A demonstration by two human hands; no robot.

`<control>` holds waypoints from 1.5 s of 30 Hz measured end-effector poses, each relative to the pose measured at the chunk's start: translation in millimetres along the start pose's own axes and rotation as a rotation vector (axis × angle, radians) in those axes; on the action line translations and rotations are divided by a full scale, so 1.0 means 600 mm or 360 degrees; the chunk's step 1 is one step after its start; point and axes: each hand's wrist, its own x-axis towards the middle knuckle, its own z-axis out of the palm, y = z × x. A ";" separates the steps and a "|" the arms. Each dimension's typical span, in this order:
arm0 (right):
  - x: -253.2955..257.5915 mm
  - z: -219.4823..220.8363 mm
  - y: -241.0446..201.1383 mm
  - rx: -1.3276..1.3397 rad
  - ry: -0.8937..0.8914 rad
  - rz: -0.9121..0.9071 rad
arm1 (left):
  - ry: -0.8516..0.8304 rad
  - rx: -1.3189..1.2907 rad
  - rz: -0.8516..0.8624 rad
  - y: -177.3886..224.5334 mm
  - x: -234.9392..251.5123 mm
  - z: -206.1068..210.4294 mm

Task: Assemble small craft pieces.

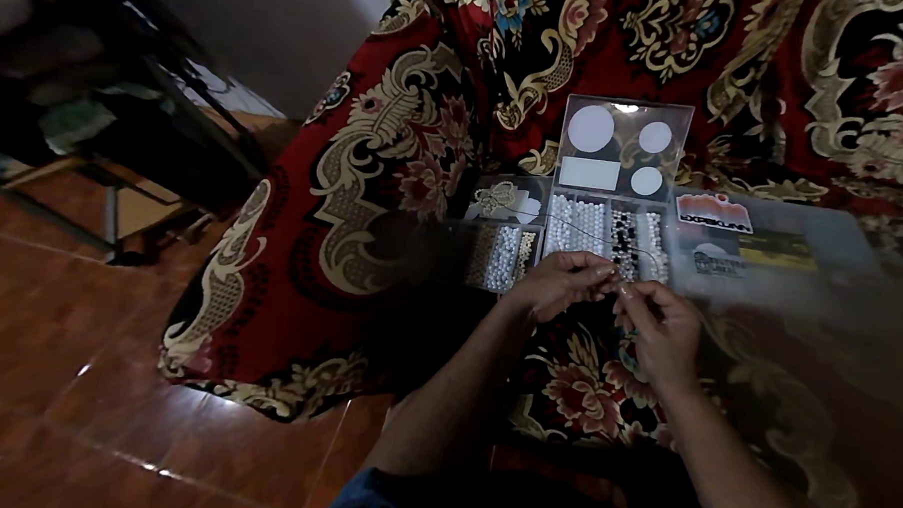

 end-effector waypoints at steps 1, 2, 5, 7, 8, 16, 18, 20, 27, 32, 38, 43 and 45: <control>0.000 -0.001 0.000 -0.0003 -0.0010 -0.0022 | -0.0016 -0.0019 -0.0008 -0.002 0.001 0.001; 0.000 -0.001 0.001 0.0008 -0.0015 -0.0039 | -0.0029 -0.0030 -0.0020 -0.003 0.002 0.001; 0.000 -0.003 0.005 0.0047 -0.0024 -0.0074 | -0.0051 -0.0054 -0.0046 -0.005 0.004 0.001; 0.000 -0.003 0.007 0.0040 -0.0022 -0.0087 | -0.0052 -0.0076 -0.0066 -0.006 0.005 0.001; 0.000 -0.003 0.007 0.0029 -0.0021 -0.0090 | -0.0052 -0.0081 -0.0075 -0.007 0.005 0.001; -0.001 -0.001 0.009 -0.0019 -0.0017 -0.0093 | -0.0021 -0.0073 -0.0094 -0.006 0.004 0.006; -0.001 -0.001 0.008 -0.0023 -0.0020 -0.0091 | -0.0010 -0.0090 -0.0103 -0.007 0.004 0.007; -0.001 0.000 0.007 -0.0025 -0.0014 -0.0085 | -0.0015 -0.0116 -0.0097 -0.008 0.005 0.007; 0.000 0.001 0.008 -0.0077 0.0016 -0.0078 | 0.0053 -0.0264 -0.0127 -0.015 0.006 0.016; 0.002 0.002 0.010 -0.0130 0.0035 -0.0123 | 0.0073 -0.0419 -0.0192 -0.022 0.008 0.020; 0.001 0.002 0.011 -0.0180 0.0030 -0.0163 | 0.0094 -0.0479 -0.0129 -0.019 0.007 0.022; 0.001 0.003 0.012 -0.0199 0.0021 -0.0179 | 0.0108 -0.0506 -0.0089 -0.019 0.007 0.017; 0.002 0.003 0.012 -0.0184 0.0021 -0.0202 | 0.0093 -0.0475 -0.0098 -0.018 0.006 0.017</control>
